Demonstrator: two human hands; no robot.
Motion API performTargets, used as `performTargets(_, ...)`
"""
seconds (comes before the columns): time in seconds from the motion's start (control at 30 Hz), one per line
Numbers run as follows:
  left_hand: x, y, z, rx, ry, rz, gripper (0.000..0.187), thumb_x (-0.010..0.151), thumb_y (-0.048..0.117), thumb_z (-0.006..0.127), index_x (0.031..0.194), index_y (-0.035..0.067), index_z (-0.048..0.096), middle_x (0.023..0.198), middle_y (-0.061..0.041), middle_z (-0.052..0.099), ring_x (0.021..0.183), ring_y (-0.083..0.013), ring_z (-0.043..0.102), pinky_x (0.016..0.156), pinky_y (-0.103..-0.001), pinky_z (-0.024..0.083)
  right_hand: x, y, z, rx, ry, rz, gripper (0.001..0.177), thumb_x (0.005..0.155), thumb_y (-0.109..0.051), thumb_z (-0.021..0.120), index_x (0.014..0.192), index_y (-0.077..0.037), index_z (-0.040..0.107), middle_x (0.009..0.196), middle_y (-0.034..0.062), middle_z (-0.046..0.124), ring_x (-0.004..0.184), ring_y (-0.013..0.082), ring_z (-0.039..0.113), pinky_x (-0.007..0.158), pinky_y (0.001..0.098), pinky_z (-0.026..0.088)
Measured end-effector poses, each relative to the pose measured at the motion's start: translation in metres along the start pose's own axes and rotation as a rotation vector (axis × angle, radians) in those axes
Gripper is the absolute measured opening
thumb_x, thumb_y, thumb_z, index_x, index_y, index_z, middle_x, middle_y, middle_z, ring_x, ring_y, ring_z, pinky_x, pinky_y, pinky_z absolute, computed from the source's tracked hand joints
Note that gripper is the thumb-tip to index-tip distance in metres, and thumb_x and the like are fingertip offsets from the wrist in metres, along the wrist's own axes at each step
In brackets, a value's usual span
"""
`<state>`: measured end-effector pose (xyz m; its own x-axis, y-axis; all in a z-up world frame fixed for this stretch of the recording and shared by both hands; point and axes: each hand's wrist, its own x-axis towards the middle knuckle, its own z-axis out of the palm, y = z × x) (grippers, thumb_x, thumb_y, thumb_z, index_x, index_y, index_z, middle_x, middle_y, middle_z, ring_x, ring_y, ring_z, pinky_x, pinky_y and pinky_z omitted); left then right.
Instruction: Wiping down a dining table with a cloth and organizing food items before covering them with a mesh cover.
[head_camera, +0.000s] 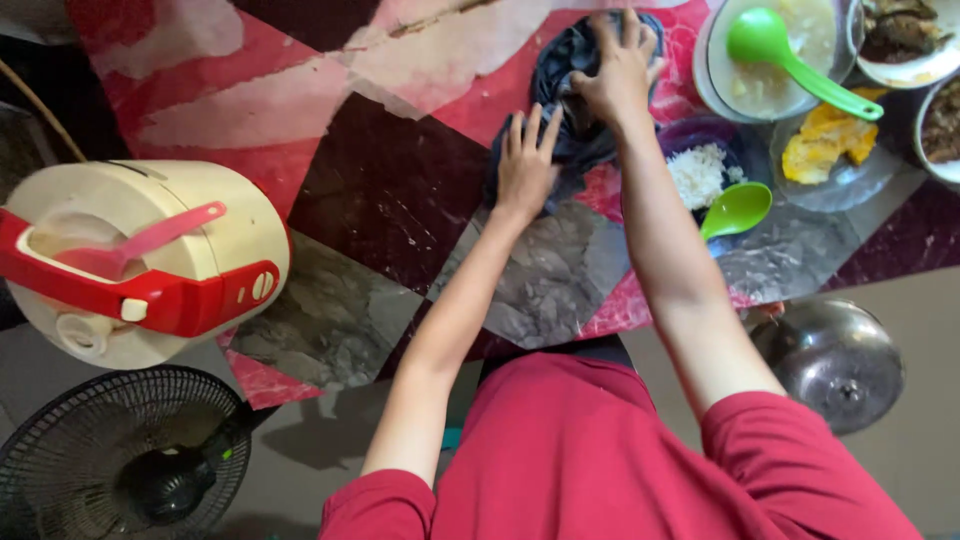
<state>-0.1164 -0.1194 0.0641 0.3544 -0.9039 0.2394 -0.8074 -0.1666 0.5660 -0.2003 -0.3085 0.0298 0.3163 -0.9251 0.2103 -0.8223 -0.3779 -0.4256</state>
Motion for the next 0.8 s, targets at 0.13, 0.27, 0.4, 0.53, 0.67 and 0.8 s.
performTargets(0.13,-0.004,-0.033,0.024,0.296,-0.061,0.098,0.068,0.088,-0.001,0.063,0.152,0.016,0.053,0.148,-0.018,0.052,0.134,-0.0405,0.048,0.109,-0.05,0.043,-0.012,-0.009,-0.034,0.084,-0.375,-0.064,0.055,0.084,-0.042,0.082,0.131,-0.018,0.067,0.159,0.018,0.035,0.143,0.0493,0.032,0.109,0.0685,0.036)
performTargets(0.27,-0.012,-0.049,0.008,0.244,-0.106,0.067,0.068,0.083,-0.004,0.061,0.146,0.021,0.057,0.144,-0.012,0.056,0.132,-0.0386,0.05,0.11,-0.049,0.044,-0.031,-0.006,-0.018,0.071,-0.353,-0.086,0.058,0.087,-0.049,0.081,0.13,-0.014,0.068,0.156,0.0246,0.032,0.14,0.0561,0.026,0.105,0.0734,0.032)
performTargets(0.4,-0.029,-0.058,-0.019,0.128,-0.172,0.04,0.068,0.079,-0.008,0.059,0.14,0.022,0.063,0.14,-0.011,0.06,0.127,-0.0356,0.053,0.107,-0.044,0.047,-0.061,-0.031,-0.031,0.062,-0.37,-0.1,0.079,0.082,-0.066,0.082,0.133,-0.009,0.063,0.152,0.0314,0.028,0.135,0.0608,0.023,0.101,0.0773,0.027)
performTargets(0.53,-0.052,-0.058,-0.035,0.068,-0.148,0.007,0.065,0.079,-0.011,0.058,0.136,0.02,0.067,0.137,-0.013,0.06,0.128,-0.0366,0.053,0.108,-0.044,0.046,-0.1,-0.044,-0.029,-0.013,-0.379,-0.179,0.094,0.072,-0.07,0.083,0.138,-0.008,0.057,0.15,0.0328,0.028,0.132,0.0613,0.025,0.098,0.0792,0.027)
performTargets(0.67,-0.085,-0.062,-0.04,0.053,-0.125,-0.036,0.063,0.077,-0.012,0.058,0.131,0.018,0.069,0.14,-0.016,0.056,0.132,-0.0379,0.05,0.11,-0.045,0.045,-0.138,-0.048,-0.02,-0.03,-0.359,-0.221,0.085,0.076,-0.065,0.083,0.139,-0.013,0.058,0.152,0.0313,0.03,0.134,0.0592,0.028,0.098,0.0784,0.03)
performTargets(0.8,-0.125,-0.066,-0.048,-0.058,-0.113,-0.066,0.063,0.072,-0.011,0.059,0.13,0.014,0.07,0.142,-0.022,0.049,0.134,-0.0426,0.044,0.114,-0.047,0.04,-0.178,-0.062,-0.03,-0.022,-0.375,-0.268,0.078,0.072,-0.052,0.085,0.136,-0.016,0.06,0.15,0.0289,0.033,0.132,0.0567,0.03,0.095,0.0765,0.032)
